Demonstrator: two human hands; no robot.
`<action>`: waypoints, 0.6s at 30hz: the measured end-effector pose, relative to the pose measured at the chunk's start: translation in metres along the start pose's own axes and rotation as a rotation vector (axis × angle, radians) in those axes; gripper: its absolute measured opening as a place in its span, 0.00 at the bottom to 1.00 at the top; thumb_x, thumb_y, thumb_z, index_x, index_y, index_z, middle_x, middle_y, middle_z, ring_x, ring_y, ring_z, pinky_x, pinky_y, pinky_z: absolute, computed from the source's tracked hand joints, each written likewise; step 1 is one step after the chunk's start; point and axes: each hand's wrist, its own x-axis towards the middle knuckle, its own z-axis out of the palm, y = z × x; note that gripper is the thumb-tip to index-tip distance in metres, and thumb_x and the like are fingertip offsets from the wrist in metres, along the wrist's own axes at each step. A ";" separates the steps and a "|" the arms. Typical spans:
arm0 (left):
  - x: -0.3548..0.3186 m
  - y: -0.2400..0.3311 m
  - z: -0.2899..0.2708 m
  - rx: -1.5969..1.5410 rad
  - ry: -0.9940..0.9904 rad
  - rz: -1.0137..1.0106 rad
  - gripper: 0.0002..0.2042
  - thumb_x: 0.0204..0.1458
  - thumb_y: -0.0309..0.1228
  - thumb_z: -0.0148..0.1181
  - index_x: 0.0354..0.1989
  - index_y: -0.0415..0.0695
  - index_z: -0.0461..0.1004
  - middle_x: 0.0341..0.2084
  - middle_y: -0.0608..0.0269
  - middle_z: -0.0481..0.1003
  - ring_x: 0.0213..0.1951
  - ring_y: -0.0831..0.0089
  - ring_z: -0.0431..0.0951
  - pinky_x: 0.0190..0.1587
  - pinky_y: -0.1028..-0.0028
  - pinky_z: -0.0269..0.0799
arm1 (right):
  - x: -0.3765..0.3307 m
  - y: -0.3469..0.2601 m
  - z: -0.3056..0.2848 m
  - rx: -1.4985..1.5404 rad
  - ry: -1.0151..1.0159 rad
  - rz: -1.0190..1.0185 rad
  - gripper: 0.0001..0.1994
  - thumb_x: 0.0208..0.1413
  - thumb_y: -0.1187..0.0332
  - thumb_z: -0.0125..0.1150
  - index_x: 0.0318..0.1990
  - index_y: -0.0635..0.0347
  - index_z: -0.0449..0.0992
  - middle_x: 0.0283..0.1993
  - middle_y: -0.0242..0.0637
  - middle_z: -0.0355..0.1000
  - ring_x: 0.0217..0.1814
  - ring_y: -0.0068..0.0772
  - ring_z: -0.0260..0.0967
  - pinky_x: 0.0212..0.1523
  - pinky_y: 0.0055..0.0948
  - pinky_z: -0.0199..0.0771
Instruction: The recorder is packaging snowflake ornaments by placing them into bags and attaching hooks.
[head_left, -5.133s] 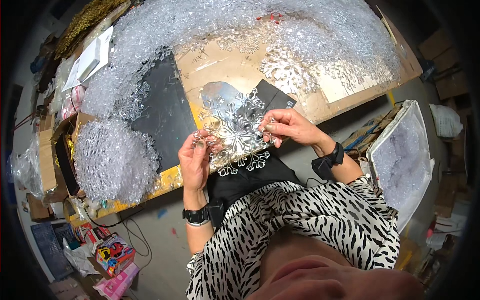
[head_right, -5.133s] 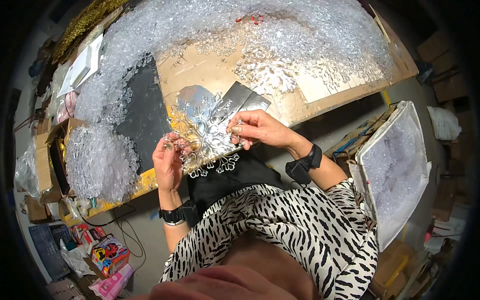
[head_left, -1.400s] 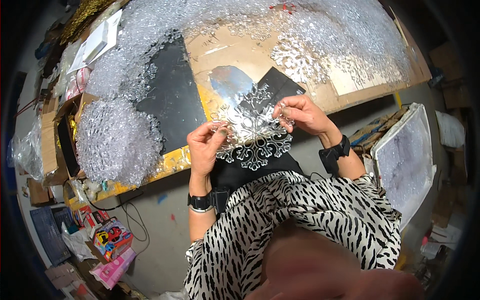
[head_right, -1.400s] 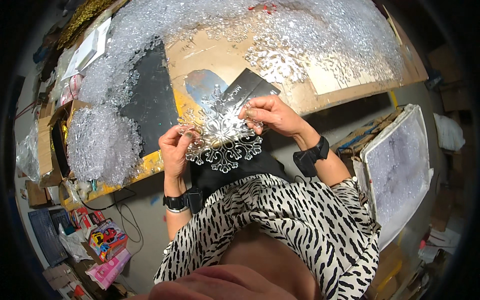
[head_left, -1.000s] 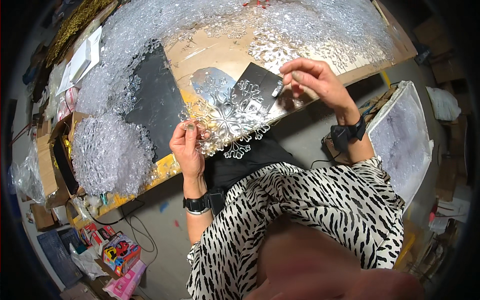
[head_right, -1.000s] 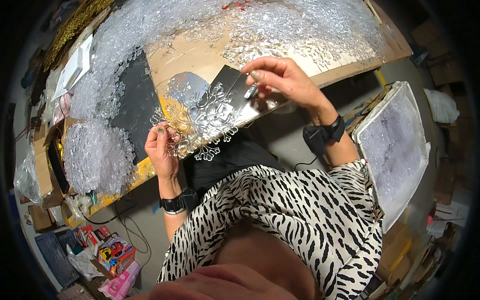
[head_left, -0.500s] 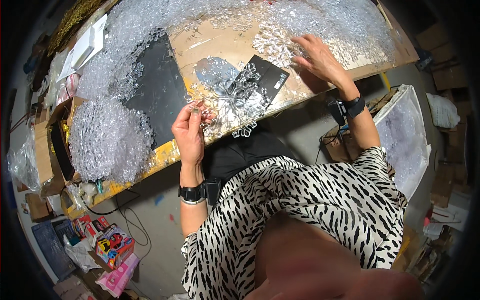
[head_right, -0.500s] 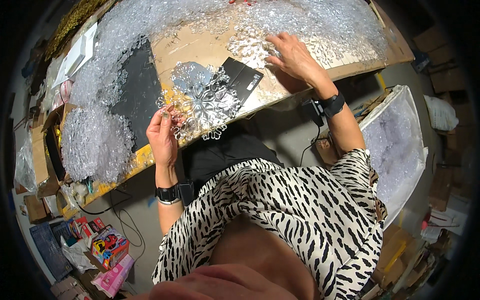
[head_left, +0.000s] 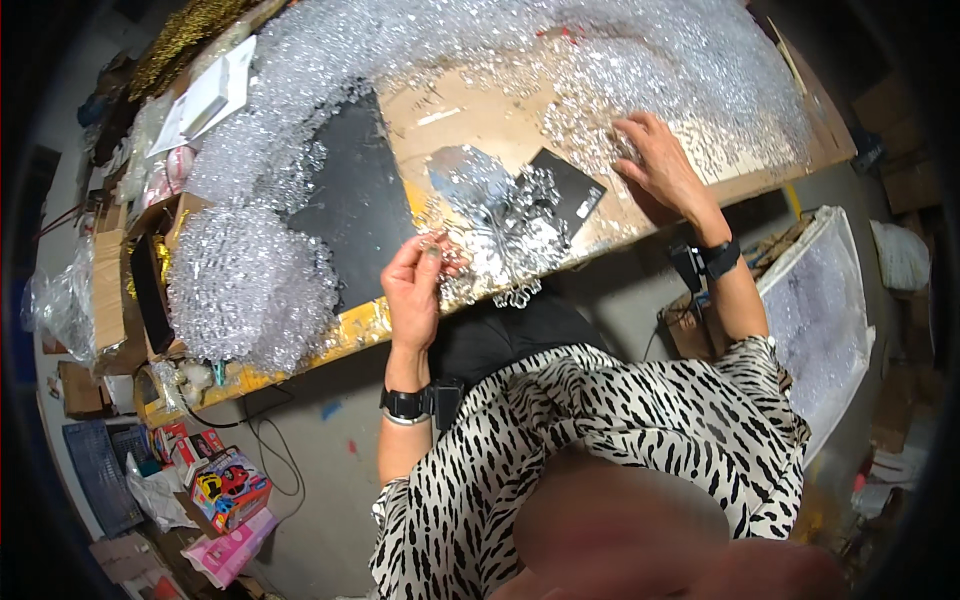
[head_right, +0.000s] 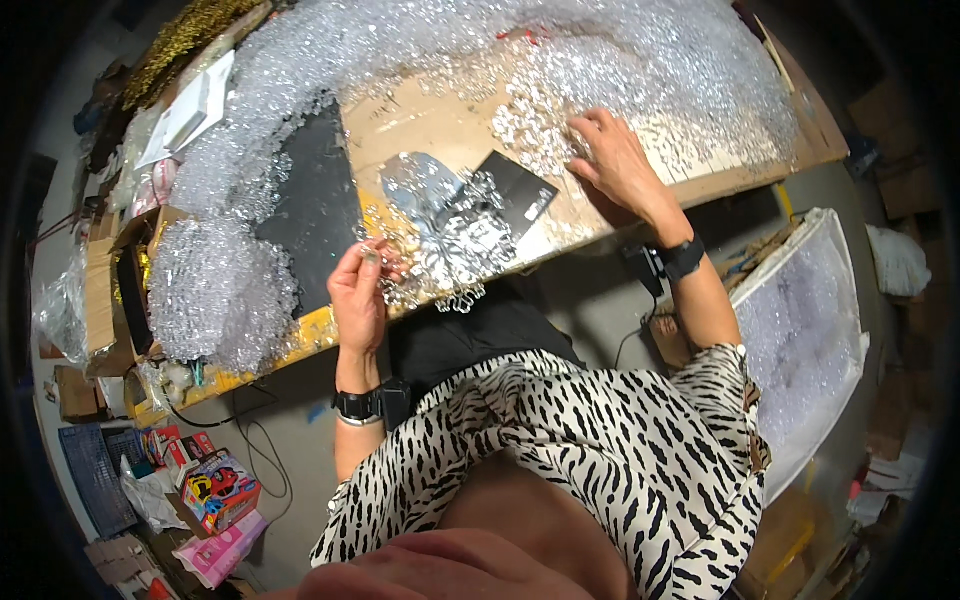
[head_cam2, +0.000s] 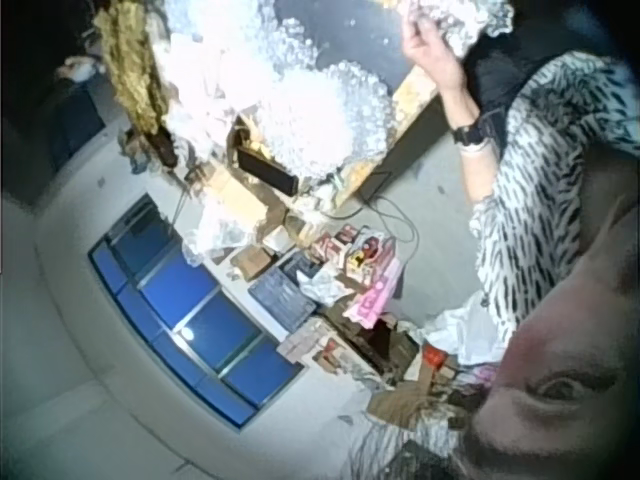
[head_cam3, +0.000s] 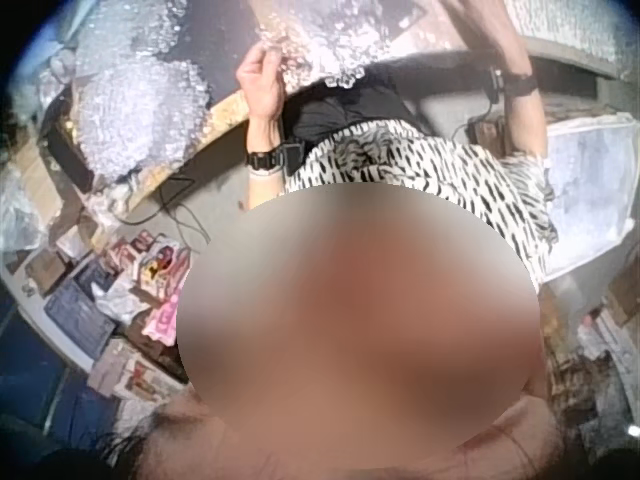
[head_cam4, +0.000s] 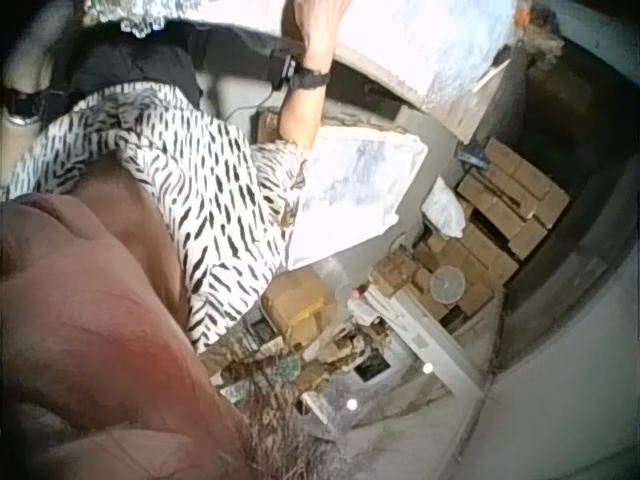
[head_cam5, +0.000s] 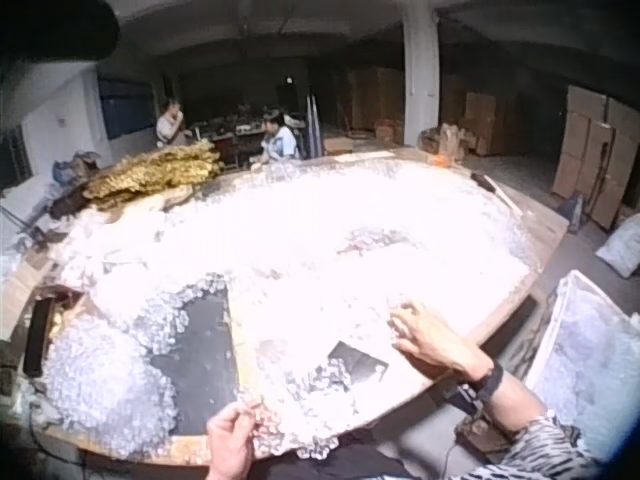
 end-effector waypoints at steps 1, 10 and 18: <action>-0.001 -0.001 0.000 0.002 -0.004 0.006 0.12 0.57 0.29 0.52 0.44 0.34 0.70 0.32 0.62 0.75 0.30 0.75 0.75 0.33 0.79 0.69 | -0.001 0.000 -0.001 0.040 -0.014 0.025 0.24 0.46 0.68 0.63 0.52 0.58 0.65 0.52 0.46 0.60 0.52 0.50 0.60 0.51 0.41 0.62; -0.001 0.001 0.001 0.015 -0.002 0.023 0.11 0.57 0.28 0.52 0.44 0.33 0.71 0.32 0.61 0.75 0.30 0.75 0.76 0.33 0.80 0.69 | 0.004 -0.011 -0.004 0.126 0.084 0.098 0.24 0.43 0.69 0.63 0.50 0.61 0.66 0.51 0.44 0.61 0.54 0.46 0.59 0.54 0.37 0.61; 0.000 0.006 0.000 -0.192 -0.022 0.016 0.08 0.55 0.25 0.52 0.41 0.34 0.70 0.32 0.57 0.75 0.32 0.70 0.76 0.35 0.74 0.72 | 0.005 -0.017 -0.008 0.197 0.147 -0.024 0.15 0.47 0.68 0.61 0.43 0.62 0.71 0.44 0.42 0.66 0.48 0.45 0.62 0.49 0.38 0.63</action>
